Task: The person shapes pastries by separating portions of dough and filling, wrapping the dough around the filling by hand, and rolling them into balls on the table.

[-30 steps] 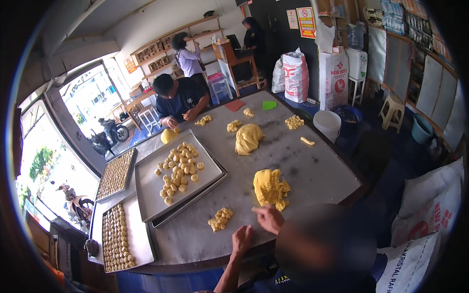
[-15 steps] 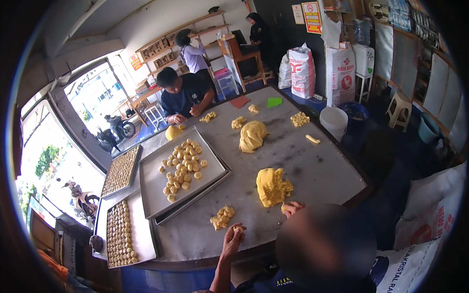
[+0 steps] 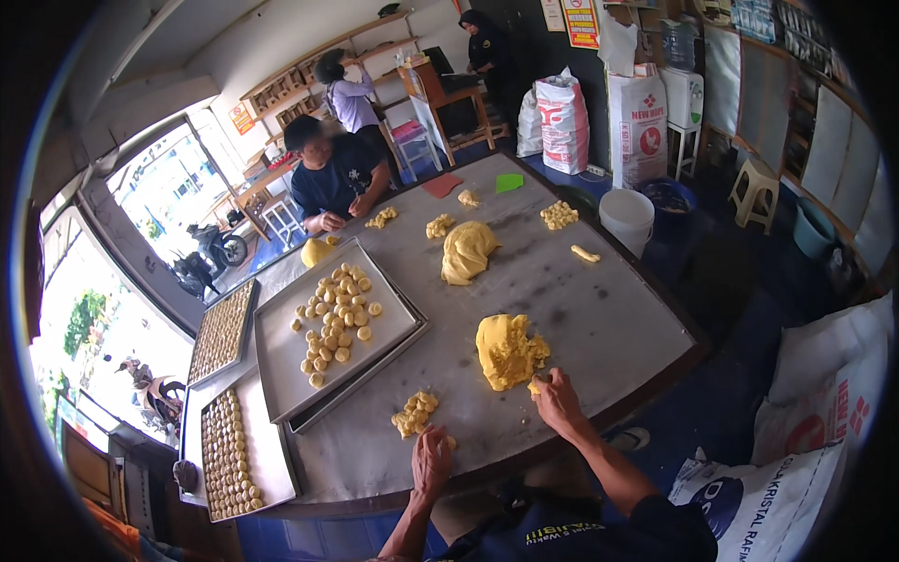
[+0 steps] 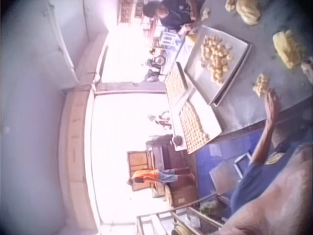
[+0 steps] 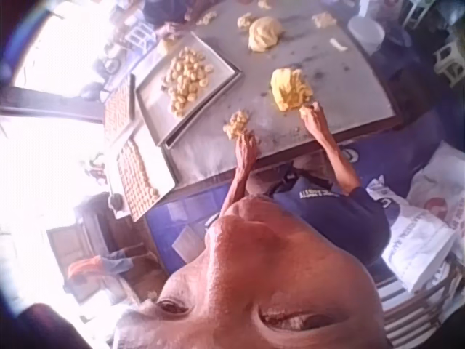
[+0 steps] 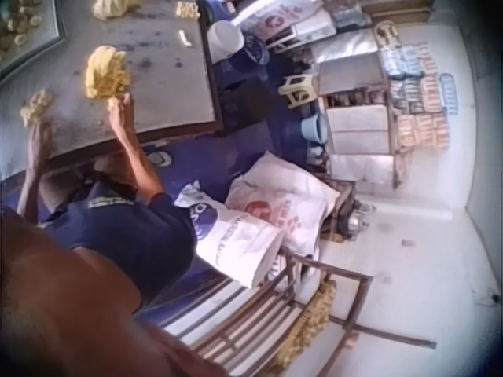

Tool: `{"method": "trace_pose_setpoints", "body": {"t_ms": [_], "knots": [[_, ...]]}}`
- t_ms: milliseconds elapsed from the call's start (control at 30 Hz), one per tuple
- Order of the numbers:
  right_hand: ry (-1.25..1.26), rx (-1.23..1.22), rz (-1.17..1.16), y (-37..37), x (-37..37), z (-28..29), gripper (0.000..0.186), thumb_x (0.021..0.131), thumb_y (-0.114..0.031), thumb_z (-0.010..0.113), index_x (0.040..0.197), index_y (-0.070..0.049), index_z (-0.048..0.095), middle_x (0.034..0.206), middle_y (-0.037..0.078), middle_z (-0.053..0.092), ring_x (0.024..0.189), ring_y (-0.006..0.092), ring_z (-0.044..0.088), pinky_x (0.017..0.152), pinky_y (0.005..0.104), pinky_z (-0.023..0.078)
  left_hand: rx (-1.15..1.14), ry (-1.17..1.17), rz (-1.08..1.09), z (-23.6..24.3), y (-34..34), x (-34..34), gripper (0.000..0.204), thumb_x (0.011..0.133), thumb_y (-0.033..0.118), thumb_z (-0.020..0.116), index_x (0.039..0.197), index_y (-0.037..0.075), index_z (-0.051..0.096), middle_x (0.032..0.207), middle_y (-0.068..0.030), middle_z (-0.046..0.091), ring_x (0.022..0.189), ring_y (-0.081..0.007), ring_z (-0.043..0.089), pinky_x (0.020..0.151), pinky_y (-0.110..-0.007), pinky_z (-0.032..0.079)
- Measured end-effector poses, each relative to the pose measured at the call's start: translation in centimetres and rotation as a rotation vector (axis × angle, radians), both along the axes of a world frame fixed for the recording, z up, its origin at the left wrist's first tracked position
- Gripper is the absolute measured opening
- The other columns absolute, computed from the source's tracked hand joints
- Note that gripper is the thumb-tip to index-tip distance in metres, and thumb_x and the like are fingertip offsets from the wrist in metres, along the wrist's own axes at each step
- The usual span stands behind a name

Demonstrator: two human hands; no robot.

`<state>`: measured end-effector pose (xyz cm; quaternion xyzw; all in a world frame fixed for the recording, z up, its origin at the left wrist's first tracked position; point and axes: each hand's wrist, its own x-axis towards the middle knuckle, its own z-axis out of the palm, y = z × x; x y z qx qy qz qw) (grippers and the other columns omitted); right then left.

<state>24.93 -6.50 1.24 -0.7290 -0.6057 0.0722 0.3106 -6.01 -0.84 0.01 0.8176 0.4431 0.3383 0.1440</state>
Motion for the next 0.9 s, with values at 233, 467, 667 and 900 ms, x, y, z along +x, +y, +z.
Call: {"method": "trace_pose_setpoints", "body": {"t_ms": [233, 467, 667, 900], "knots": [[-0.123, -0.169, 0.002, 0.7, -1.8, -0.1, 0.054, 0.091, -0.008, 0.070, 0.137, 0.011, 0.049, 0.126, 0.026, 0.056, 0.108, 0.0407, 0.058, 0.093, 0.0472, 0.051, -0.218, 0.052, 0.010, 4.0, 4.2, 2.1, 0.015, 0.101, 0.017, 0.054, 0.105, 0.005, 0.062, 0.104, -0.0169, 0.065, 0.102, -0.0410, 0.063, 0.090, -0.051, 0.048], [0.057, 0.118, -0.132, 2.2, 0.6, -2.3, 0.054, 0.089, -0.013, 0.077, 0.134, 0.007, 0.054, 0.125, 0.023, 0.047, 0.113, 0.0394, 0.057, 0.095, 0.0422, 0.052, 0.056, 0.187, 0.151, -0.6, 7.0, 4.1, 0.023, 0.099, 0.028, 0.055, 0.104, 0.007, 0.062, 0.111, -0.0156, 0.061, 0.110, -0.0367, 0.053, 0.097, -0.052, 0.037], [-0.182, 0.074, -0.067, -0.7, 0.0, -0.7, 0.057, 0.095, -0.020, 0.073, 0.141, 0.006, 0.051, 0.131, 0.026, 0.052, 0.117, 0.0416, 0.056, 0.097, 0.0467, 0.050, -0.011, 0.158, -0.124, 0.0, 0.6, -1.8, 0.025, 0.097, 0.020, 0.061, 0.120, 0.010, 0.064, 0.120, -0.0175, 0.063, 0.117, -0.0375, 0.055, 0.100, -0.054, 0.042], [0.035, -0.016, 0.006, 0.3, 1.1, -0.1, 0.061, 0.091, -0.011, 0.074, 0.142, 0.008, 0.047, 0.115, 0.023, 0.059, 0.107, 0.0407, 0.056, 0.093, 0.0483, 0.046, 0.208, -0.305, 0.286, 6.5, 3.6, -3.6, 0.045, 0.087, -0.001, 0.066, 0.131, 0.001, 0.060, 0.131, -0.0229, 0.062, 0.128, -0.0435, 0.054, 0.110, -0.046, 0.044]]}}
